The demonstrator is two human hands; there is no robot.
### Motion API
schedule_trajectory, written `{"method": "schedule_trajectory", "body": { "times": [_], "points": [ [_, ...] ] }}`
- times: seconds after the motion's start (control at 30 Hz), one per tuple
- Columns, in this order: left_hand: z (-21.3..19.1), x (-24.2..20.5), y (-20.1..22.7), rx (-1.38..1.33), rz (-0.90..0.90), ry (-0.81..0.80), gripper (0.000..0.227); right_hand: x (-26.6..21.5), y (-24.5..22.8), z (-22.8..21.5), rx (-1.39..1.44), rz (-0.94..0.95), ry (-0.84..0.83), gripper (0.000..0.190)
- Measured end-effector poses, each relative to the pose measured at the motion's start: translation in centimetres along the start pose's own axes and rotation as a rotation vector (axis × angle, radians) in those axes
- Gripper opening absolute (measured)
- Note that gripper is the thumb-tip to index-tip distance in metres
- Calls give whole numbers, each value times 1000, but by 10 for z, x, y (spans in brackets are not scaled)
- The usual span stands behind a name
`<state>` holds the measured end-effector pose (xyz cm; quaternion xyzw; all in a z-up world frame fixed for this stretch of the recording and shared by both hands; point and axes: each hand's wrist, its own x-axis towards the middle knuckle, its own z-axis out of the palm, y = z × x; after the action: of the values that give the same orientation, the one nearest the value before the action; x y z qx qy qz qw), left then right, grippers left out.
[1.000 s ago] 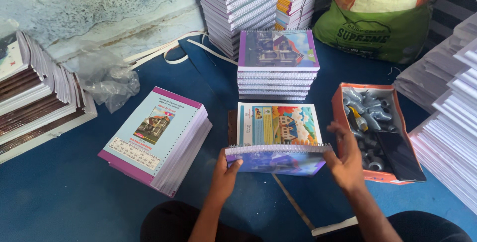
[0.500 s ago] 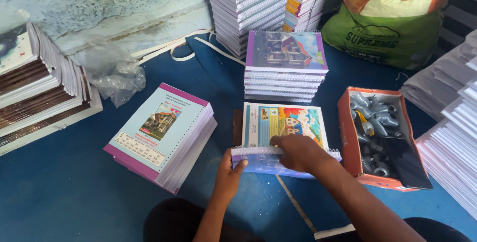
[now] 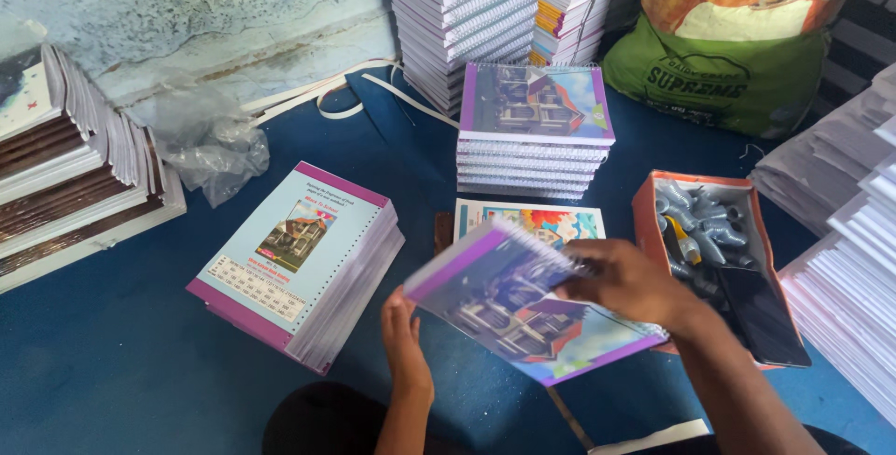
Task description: The person sits on the floor and inserts a metal spiral binding into the pre-punched holes of a notebook. They then flip the notebook over and place it on a stack of completed notebooks.
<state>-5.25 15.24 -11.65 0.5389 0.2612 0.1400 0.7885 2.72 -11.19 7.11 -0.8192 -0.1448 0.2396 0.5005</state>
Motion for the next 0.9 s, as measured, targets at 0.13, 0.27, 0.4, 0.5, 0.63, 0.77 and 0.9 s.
{"method": "schedule_trajectory", "body": {
  "times": [0.13, 0.27, 0.4, 0.5, 0.63, 0.77, 0.9],
  "points": [
    [5, 8, -24, -126, -223, -214, 96, -12, 7, -21, 209, 16, 115, 37],
    [5, 3, -46, -538, -486, -727, 114, -11, 18, -32, 483, 27, 277, 40],
    [2, -19, -39, -855, -695, -896, 118, -11, 31, -39, 719, 113, 384, 41],
    [12, -37, -23, -917, -789, -618, 119, -7, 45, -34, 841, 161, 416, 38],
    [33, -51, -8, -1049, -588, -798, 101, -6, 74, -12, 937, 238, 523, 41],
    [50, -60, 6, -718, -457, -596, 88, 3, 114, 13, 1110, 223, 532, 44],
    [68, -70, 19, -405, -431, -526, 85, 13, 149, 35, 1242, 251, 578, 46]
  ]
}}
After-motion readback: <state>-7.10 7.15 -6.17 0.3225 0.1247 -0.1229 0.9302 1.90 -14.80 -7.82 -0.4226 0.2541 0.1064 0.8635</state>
